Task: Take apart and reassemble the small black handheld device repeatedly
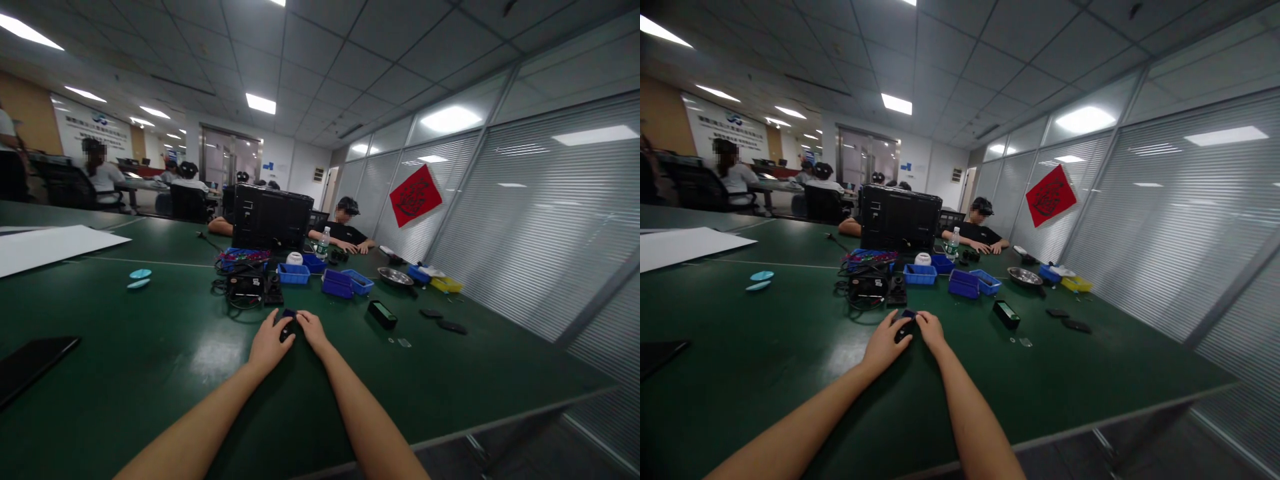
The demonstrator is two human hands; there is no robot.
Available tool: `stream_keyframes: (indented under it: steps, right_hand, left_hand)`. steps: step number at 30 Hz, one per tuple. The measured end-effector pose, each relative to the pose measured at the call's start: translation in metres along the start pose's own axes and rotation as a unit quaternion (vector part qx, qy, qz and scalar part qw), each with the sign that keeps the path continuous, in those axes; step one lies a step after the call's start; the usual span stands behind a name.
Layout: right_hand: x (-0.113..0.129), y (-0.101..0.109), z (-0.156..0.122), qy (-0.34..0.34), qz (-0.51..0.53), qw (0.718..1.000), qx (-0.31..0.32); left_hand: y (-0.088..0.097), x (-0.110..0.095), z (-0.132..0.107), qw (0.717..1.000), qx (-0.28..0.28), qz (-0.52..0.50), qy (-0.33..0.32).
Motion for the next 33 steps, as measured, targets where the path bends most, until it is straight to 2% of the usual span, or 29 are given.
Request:
stream_keyframes:
  steps: [8, 16, 22, 33]
  right_hand:
    - [0.001, 0.007, -0.005, -0.062, 0.032, 0.994, -0.082]
    - [-0.008, 0.012, -0.001, -0.091, 0.055, 0.985, -0.139]
    - [-0.004, 0.016, -0.002, -0.085, 0.080, 0.982, -0.151]
    - [-0.007, 0.017, -0.001, -0.092, 0.099, 0.980, -0.144]
  left_hand:
    - [0.012, -0.004, -0.006, 0.998, -0.002, 0.048, 0.041]
    - [0.036, 0.004, -0.009, 0.995, 0.004, 0.075, 0.070]
    - [0.061, 0.027, -0.009, 0.991, -0.008, 0.101, 0.087]
    - [0.109, 0.087, 0.005, 0.978, -0.069, 0.122, 0.153]
Point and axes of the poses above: each hand's wrist, its own z-axis towards the middle knuckle, its own y-axis out of the back of the hand, x = y × z, the point moved 1 cm from there along z, towards the middle knuckle, and after that the axes turned 15 degrees about y, right-handed, at the moved point
